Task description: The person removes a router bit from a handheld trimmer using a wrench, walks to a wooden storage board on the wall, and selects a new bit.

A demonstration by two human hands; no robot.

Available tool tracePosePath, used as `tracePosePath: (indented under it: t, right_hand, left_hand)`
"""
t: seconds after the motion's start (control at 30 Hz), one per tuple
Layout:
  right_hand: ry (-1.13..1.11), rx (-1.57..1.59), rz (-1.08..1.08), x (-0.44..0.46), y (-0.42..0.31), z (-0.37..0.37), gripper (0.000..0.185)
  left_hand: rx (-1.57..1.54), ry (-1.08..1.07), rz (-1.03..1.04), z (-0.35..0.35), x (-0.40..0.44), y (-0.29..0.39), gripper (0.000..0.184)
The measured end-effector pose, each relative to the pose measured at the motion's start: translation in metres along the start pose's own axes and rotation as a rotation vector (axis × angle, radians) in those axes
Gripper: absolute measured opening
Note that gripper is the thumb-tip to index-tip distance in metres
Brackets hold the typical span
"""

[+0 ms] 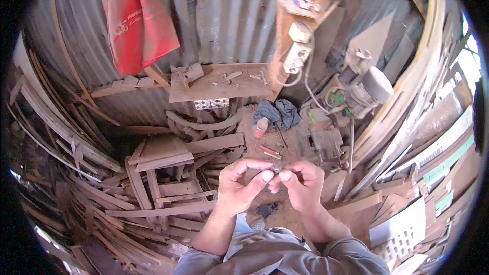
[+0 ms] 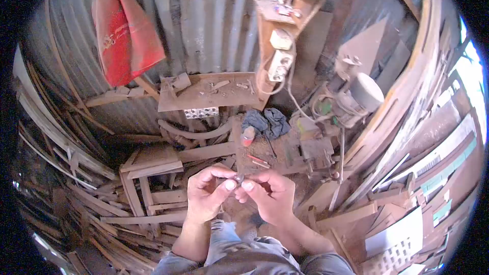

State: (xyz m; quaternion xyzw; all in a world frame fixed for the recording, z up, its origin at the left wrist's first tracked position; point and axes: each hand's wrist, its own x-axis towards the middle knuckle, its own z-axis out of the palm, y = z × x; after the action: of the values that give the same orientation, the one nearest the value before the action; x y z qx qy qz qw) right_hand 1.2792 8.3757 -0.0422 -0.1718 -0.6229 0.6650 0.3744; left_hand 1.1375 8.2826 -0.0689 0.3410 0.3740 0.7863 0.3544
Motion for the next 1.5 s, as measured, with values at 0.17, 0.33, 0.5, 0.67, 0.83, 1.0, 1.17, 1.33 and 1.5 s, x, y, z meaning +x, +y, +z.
tracePosePath:
  t: [0.17,0.33,0.5,0.67,0.83,1.0,1.17,1.33,1.5]
  right_hand:
    - [0.108,0.026,0.010,-0.088,-0.051,-0.040,0.014]
    - [0.185,0.074,-0.083,-0.156,-0.095,-0.080,0.012]
    - [0.247,0.094,-0.138,-0.215,-0.126,-0.122,0.015]
    - [0.304,0.057,-0.148,-0.257,-0.144,-0.155,0.019]
    - [0.355,0.096,-0.147,-0.285,-0.155,-0.177,0.026]
    - [0.455,0.087,-0.152,-0.307,-0.165,-0.196,0.034]
    - [0.601,0.065,-0.154,-0.325,-0.179,-0.210,0.034]
    - [0.680,0.038,-0.152,-0.333,-0.189,-0.215,0.033]
    - [0.784,0.039,-0.129,-0.331,-0.191,-0.217,0.036]
  left_hand:
    - [0.151,-0.099,-0.022,0.082,-0.040,0.007,0.014]
    - [0.194,-0.234,-0.082,0.160,-0.081,0.013,0.013]
    - [0.151,-0.354,-0.105,0.224,-0.112,0.008,0.013]
    - [0.269,-0.515,-0.036,0.264,-0.125,-0.003,0.016]
    - [0.132,-0.619,-0.142,0.306,-0.134,-0.014,0.023]
    - [0.071,-0.820,-0.226,0.337,-0.127,-0.031,0.023]
    - [-0.047,-0.989,-0.314,0.373,-0.116,-0.055,0.020]
    - [-0.105,-1.095,-0.367,0.397,-0.106,-0.065,0.017]
    - [-0.128,-1.199,-0.378,0.413,-0.089,-0.082,0.016]
